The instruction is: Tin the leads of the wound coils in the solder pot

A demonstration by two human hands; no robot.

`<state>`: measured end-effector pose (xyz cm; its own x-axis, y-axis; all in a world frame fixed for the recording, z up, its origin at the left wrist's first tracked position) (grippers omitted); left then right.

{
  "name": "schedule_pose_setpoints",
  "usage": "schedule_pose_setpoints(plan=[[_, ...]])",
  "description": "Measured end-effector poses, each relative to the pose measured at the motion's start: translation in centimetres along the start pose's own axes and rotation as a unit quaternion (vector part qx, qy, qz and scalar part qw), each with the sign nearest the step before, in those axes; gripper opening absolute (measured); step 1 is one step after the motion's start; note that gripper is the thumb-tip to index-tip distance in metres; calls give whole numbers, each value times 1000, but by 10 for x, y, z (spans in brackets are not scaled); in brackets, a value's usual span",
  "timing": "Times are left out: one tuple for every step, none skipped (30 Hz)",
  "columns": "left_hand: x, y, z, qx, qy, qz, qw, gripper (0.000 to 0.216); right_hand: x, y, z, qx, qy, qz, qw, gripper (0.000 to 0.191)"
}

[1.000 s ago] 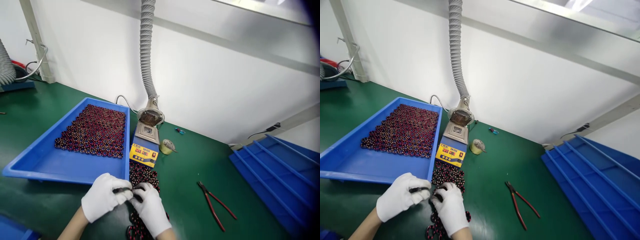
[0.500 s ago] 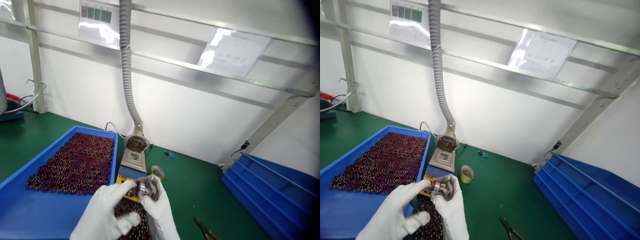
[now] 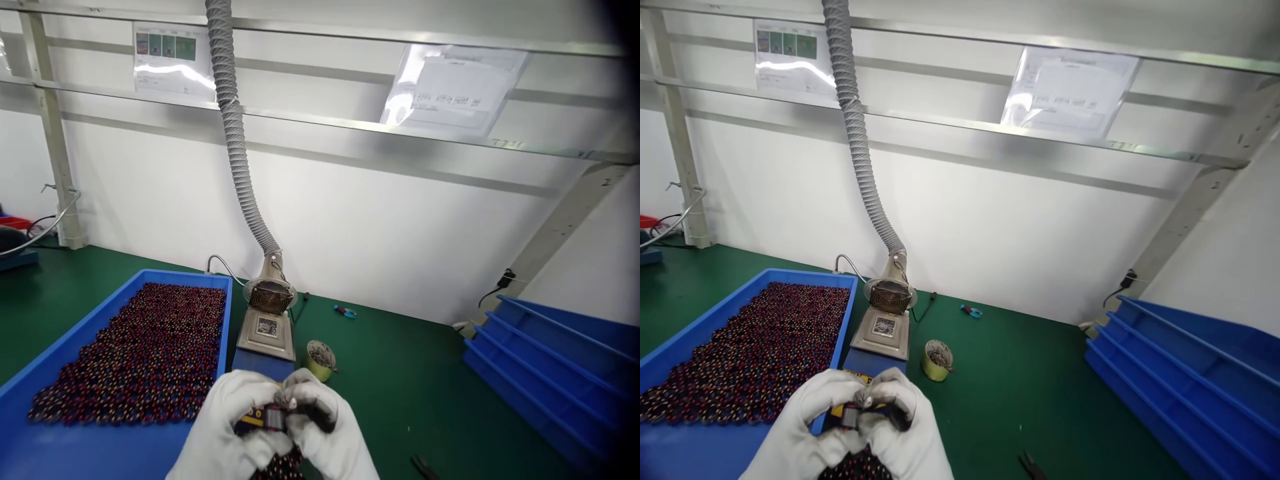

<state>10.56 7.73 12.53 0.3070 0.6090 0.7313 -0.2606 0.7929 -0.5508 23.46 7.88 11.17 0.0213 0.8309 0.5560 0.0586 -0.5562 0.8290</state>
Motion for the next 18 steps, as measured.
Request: schedule_pose_setpoints(plan=[[0, -2, -1, 14, 3, -14, 1000, 26, 1, -2, 0, 7, -12, 4, 1000, 5], [-1, -4, -1, 35, 2, -34, 999, 27, 0, -7, 1, 32, -35, -7, 999, 11], [-2, -6, 0, 60, -3, -53, 997, 28, 0, -13, 1, 77, -61, -30, 995, 15], [-3, -6, 0, 88, -5, -65, 994, 29, -2, -18, 0, 134, -86, -58, 986, 17], [-4, -6, 1, 113, -7, -71, 991, 30, -4, -23, -2, 193, -107, -87, 971, 17], [-5, -6, 2, 134, -11, -72, 988, 30, -6, -26, -4, 243, -125, -108, 956, 17], [-5, -5, 4, 149, -16, -70, 986, 30, -7, -27, -4, 274, -143, -118, 944, 17], [-5, -5, 7, 160, -23, -68, 984, 29, -8, -26, -4, 283, -158, -120, 938, 16], [-6, -5, 9, 170, -32, -66, 983, 28, -9, -25, -2, 274, -172, -118, 939, 15], [-6, -4, 11, 180, -39, -63, 981, 27, -10, -25, -1, 254, -175, -118, 944, 16], [-7, -4, 12, 191, -45, -62, 979, 27, -10, -26, -2, 233, -167, -123, 950, 19], [-7, -5, 12, 203, -49, -63, 976, 27, -10, -29, -4, 219, -148, -133, 955, 23], [-7, -5, 13, 214, -54, -64, 973, 27, -11, -35, -8, 213, -125, -144, 958, 27], [-7, -5, 13, 222, -56, -65, 971, 29, -11, -44, -11, 214, -104, -156, 959, 30], [-7, -4, 13, 225, -54, -65, 971, 30, -12, -54, -13, 224, -93, -166, 956, 32], [-7, -4, 13, 218, -48, -64, 973, 32, -13, -66, -14, 238, -96, -171, 951, 33], [-6, -3, 12, 203, -38, -60, 977, 34, -14, -79, -14, 256, -107, -175, 945, 34], [-6, -1, 12, 179, -22, -52, 982, 35, -15, -91, -13, 276, -120, -179, 937, 34]])
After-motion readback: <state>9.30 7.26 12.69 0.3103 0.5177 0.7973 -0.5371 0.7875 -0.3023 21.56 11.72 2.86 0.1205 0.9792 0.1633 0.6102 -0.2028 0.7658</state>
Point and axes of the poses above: each hand's wrist, its own x-axis towards the middle knuckle, its own z-axis out of the back of the hand, y = z × x, the point moved 7 cm from there along x, towards the middle knuckle, and after that the axes turned 6 degrees about z, right-handed, at the moved point
